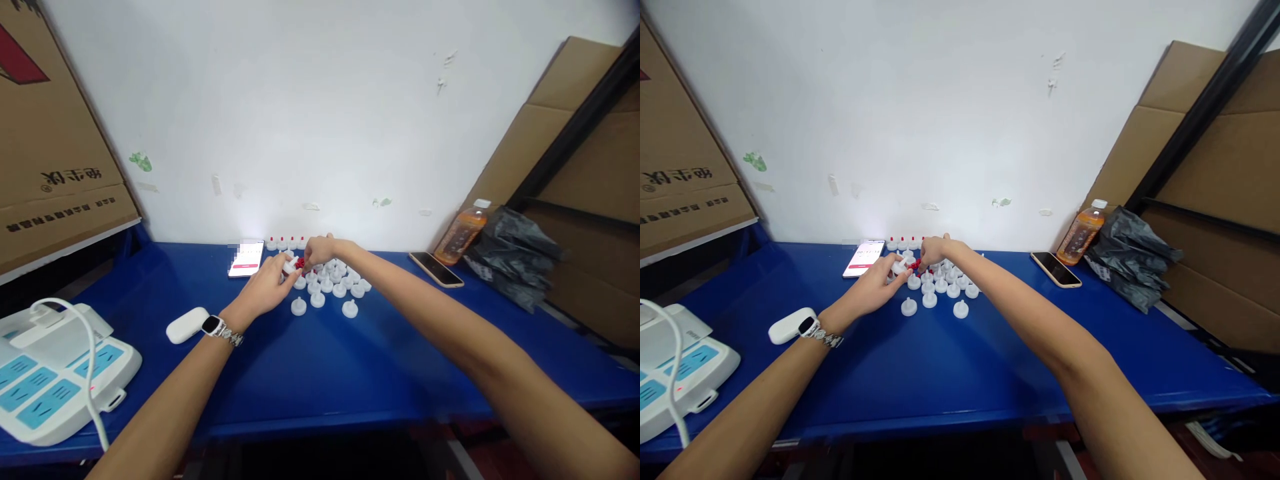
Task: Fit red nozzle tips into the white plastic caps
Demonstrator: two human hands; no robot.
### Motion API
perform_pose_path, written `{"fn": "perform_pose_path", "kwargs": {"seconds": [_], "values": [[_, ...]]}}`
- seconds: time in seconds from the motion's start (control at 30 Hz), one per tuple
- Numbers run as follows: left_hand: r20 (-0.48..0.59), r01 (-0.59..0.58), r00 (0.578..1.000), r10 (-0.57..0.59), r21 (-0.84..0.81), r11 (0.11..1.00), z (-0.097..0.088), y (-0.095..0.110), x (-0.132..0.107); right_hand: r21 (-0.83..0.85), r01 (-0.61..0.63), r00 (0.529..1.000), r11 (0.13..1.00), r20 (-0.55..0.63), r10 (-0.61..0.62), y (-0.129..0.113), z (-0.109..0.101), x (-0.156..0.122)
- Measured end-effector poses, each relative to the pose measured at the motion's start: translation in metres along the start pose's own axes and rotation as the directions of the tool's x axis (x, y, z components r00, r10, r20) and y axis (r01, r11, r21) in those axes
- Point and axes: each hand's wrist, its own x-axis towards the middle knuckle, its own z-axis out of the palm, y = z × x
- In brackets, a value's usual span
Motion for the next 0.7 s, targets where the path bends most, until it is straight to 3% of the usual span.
{"fn": "perform_pose_path", "kwargs": {"seconds": [0.2, 0.47, 0.7], "values": [[-0.026, 0.051, 0.998, -0.051, -0.014, 0.999, -0.008, -0.005, 0.001, 0.004, 0.034, 0.997, 0.999, 0.064, -0.034, -0.004, 0.008, 0.002], [-0.024, 0.017, 1.0, -0.017, 0.028, 0.999, -0.003, -0.008, 0.001, -0.036, 0.064, 0.998, 0.997, 0.018, -0.063, -0.008, 0.015, 0.0], [-0.02, 0.033, 0.999, -0.034, -0.036, 0.999, -0.005, -0.007, 0.001, -0.044, 0.073, 0.997, 0.996, -0.012, -0.073, -0.004, 0.018, -0.006]]}}
